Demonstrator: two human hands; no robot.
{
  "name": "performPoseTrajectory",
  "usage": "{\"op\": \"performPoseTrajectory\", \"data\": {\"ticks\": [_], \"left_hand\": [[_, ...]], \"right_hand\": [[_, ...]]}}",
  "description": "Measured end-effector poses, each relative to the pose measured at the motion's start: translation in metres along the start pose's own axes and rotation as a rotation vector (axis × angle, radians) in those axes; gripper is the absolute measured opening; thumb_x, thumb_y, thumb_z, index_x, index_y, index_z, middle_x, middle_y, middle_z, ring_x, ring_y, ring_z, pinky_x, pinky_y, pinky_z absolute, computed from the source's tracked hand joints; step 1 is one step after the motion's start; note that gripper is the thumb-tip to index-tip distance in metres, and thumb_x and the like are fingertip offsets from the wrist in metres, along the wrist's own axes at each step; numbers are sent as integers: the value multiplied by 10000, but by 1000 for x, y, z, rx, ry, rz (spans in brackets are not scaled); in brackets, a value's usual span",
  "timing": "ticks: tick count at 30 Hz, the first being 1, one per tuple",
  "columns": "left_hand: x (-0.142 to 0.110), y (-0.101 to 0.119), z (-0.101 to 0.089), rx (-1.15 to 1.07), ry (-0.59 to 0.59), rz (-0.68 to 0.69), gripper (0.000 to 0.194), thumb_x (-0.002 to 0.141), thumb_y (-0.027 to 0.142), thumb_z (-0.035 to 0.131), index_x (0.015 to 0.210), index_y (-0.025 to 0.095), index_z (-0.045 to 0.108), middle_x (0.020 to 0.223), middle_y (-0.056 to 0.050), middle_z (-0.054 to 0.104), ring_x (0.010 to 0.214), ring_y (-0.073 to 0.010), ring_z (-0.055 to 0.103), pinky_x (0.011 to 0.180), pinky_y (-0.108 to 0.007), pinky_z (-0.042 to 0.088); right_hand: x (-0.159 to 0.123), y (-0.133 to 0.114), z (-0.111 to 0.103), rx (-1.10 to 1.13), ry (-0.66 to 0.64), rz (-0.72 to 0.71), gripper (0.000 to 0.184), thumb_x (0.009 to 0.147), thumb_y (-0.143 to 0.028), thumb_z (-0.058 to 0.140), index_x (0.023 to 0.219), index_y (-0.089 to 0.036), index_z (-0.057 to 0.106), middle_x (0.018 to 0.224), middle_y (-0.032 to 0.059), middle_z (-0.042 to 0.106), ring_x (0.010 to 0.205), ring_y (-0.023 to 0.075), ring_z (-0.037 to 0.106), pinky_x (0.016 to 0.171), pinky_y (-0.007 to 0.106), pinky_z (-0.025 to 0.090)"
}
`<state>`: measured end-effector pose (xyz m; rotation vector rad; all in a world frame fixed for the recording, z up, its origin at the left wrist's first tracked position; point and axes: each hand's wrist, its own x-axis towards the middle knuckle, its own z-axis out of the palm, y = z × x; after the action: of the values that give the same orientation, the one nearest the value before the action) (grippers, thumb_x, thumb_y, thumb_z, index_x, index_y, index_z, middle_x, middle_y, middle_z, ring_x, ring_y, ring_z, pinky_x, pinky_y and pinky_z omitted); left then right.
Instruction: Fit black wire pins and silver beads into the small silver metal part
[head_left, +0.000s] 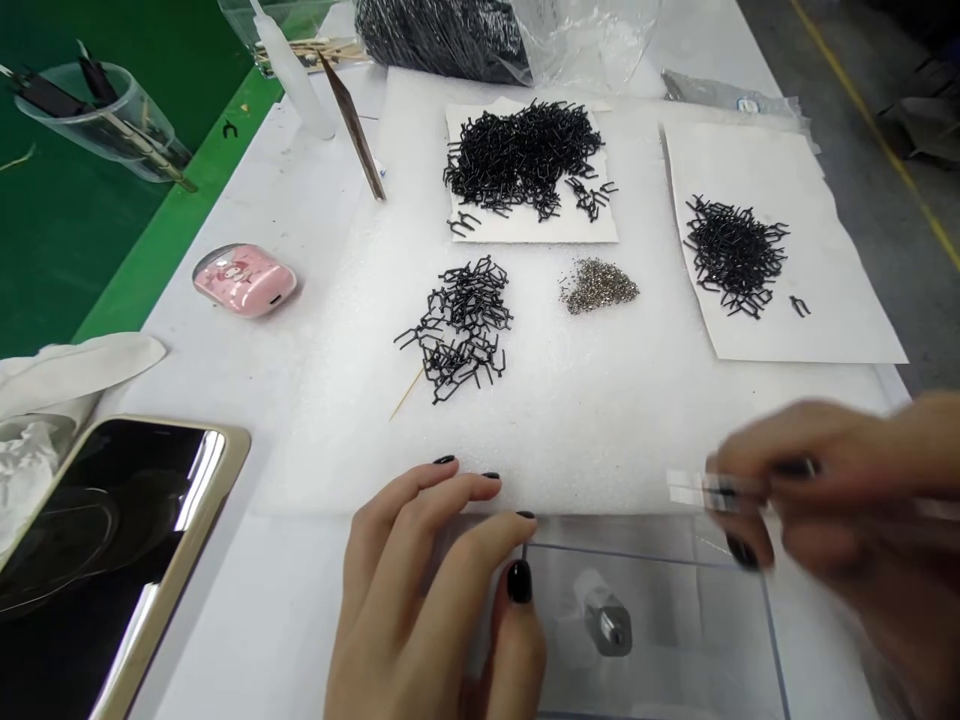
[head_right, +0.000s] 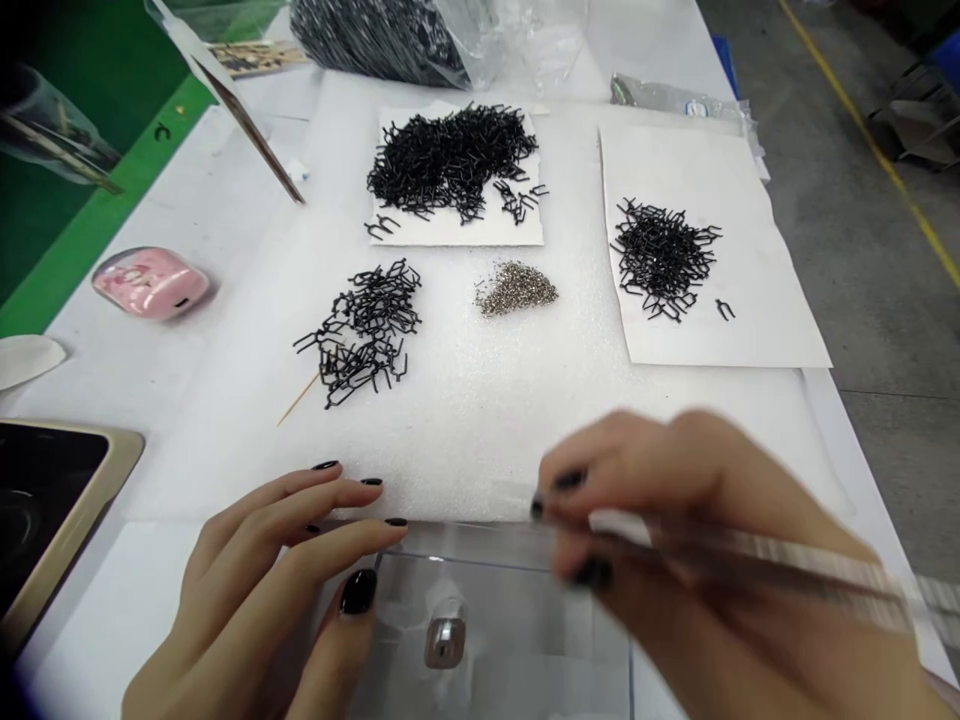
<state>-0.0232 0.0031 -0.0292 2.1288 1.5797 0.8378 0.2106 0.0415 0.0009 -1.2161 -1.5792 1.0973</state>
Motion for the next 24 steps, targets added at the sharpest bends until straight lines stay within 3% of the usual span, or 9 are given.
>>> {"op": "performPoseTrajectory", "data": {"ticks": [2,5,9,13,24], "left_hand": [[-1,1,3,17,18,-18,255,892,23,397,1013,179,557,1148,-83,555,1216,-228,455,1021,-406,394],[-3,2,6,24,34,-26,264,894,32,375,1021,191,544,1156,-74,555,1209,-232,452,1023,-417,394],[-4,1,9,0,55,-32,289,891,3,363,1026,187,539,1155,-76,557,1217,-240,445,1015,-424,390],[-4,0,10,-20,82,-29,283,893,13,373,1023,195,545,1132,-76,574,1205,-246,460,998,-432,407],[-3,1,9,-15,90,-39,281,897,8,379,1028,182,557,1132,-75,576,1209,-238,472,1005,-410,418]], "right_hand": [[22,-1,2,-110,140,-6,158,861,-169,659,972,-281,642,890,26,665,673,148,651,575,273,562],[58,6,3,-240,140,16,45,876,-211,628,889,-238,595,777,15,655,614,133,624,533,268,536],[86,27,6,-285,150,17,89,875,-274,624,879,-224,550,649,-10,614,561,158,610,494,301,506],[90,41,11,-338,185,-3,93,863,-265,631,868,-223,548,617,-20,588,515,152,582,453,290,447],[89,42,11,-396,184,-7,76,858,-254,617,839,-230,548,589,-19,573,502,165,567,452,312,406]]}}
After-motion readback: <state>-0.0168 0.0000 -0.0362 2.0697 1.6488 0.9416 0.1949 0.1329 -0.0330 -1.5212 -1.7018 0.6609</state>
